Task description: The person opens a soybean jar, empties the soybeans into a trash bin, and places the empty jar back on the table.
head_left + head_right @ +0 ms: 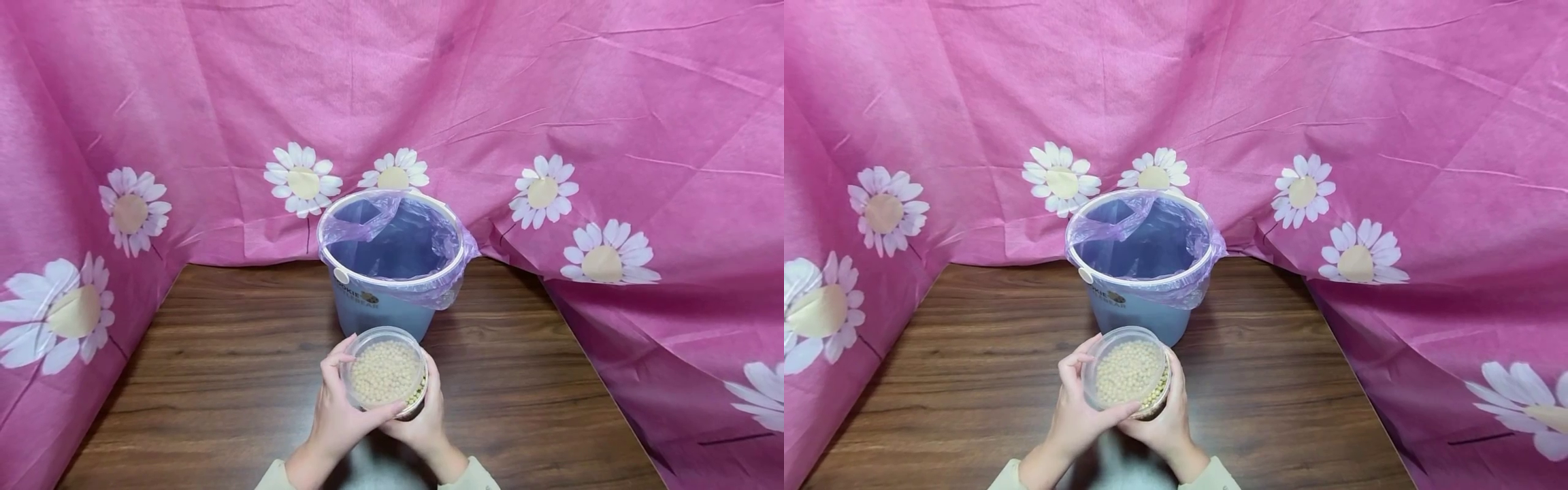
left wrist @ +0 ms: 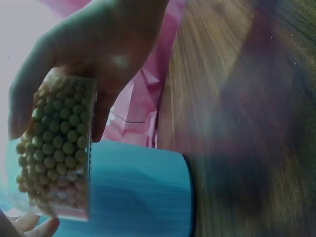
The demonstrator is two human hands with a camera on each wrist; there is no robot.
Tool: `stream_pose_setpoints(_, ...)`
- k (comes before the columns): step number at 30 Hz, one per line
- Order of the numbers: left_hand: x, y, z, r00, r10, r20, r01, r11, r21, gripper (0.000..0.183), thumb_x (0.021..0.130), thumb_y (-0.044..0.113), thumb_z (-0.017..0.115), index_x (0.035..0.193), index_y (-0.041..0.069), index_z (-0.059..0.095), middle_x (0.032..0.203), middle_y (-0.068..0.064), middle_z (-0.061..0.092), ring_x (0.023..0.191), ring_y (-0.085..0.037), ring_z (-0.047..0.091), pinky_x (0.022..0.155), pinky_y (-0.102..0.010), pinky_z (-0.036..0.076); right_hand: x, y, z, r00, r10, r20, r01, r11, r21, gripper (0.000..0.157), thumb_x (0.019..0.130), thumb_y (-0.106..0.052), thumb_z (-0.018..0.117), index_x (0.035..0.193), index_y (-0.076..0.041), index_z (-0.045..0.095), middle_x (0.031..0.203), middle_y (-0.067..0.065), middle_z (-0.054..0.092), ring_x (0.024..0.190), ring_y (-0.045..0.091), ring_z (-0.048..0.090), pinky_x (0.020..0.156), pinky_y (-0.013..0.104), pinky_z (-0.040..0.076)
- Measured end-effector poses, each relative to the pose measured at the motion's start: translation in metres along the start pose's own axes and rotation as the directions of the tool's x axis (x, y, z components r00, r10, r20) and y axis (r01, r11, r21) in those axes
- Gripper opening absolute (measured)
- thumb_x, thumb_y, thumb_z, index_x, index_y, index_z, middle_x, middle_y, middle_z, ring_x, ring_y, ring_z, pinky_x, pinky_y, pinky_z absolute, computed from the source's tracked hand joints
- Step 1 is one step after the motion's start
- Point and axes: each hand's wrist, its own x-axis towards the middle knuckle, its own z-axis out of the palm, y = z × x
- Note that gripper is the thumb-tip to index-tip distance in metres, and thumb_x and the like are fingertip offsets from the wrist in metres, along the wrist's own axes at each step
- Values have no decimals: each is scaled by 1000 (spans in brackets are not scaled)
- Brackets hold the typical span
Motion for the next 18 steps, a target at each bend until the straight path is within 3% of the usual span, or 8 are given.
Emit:
stream_pose_setpoints(6, 3, -2, -6, 997, -66, 29, 69, 987, -143, 79, 57, 23, 88, 111, 0, 36, 136, -7, 47, 123, -22, 47, 100, -14, 32, 0, -1, -2, 999, 38, -15, -38, 999, 26, 104, 55, -22, 89, 130, 19, 29, 124, 35, 42, 116, 24, 47, 101, 19, 35)
stream_pose_setpoints(10, 6, -5, -12, 998, -56, 41, 64, 971, -232, 69, 64, 12, 82, 113, -4, 36, 130, -16, 52, 119, -24, 51, 97, -15, 37, 1, -2, -5, 999, 45, -19, -44, 998, 50, 107, 51, -14, 90, 130, 19, 28, 125, 37, 40, 116, 26, 46, 101, 21, 35)
stream_pose_setpoints(13, 9, -8, -17, 994, -81, 72, 100, 940, -327, 60, 71, 2, 73, 115, -9, 35, 127, -23, 52, 117, -19, 52, 94, -15, 40, 2, -2, -6, 999, 38, -26, -37, 997, 67, 107, 50, -12, 90, 130, 20, 27, 124, 39, 39, 114, 31, 46, 102, 22, 35)
stream_pose_setpoints(16, 12, -10, -21, 984, -137, 116, 174, 888, -425, 48, 78, -4, 62, 116, -11, 34, 126, -28, 51, 115, -12, 52, 92, -15, 42, 3, -1, -8, 999, 41, -29, -38, 996, 82, 108, 49, -11, 90, 131, 20, 26, 124, 40, 38, 114, 32, 46, 102, 22, 35)
stream_pose_setpoints(18, 13, -12, -23, 979, -151, 139, 199, 862, -467, 38, 83, -7, 54, 115, -13, 35, 123, -25, 53, 110, -10, 55, 88, -19, 47, 1, 4, -8, 999, 36, -33, -33, 996, 77, 109, 49, -13, 90, 131, 19, 26, 125, 40, 38, 115, 32, 46, 102, 22, 35)
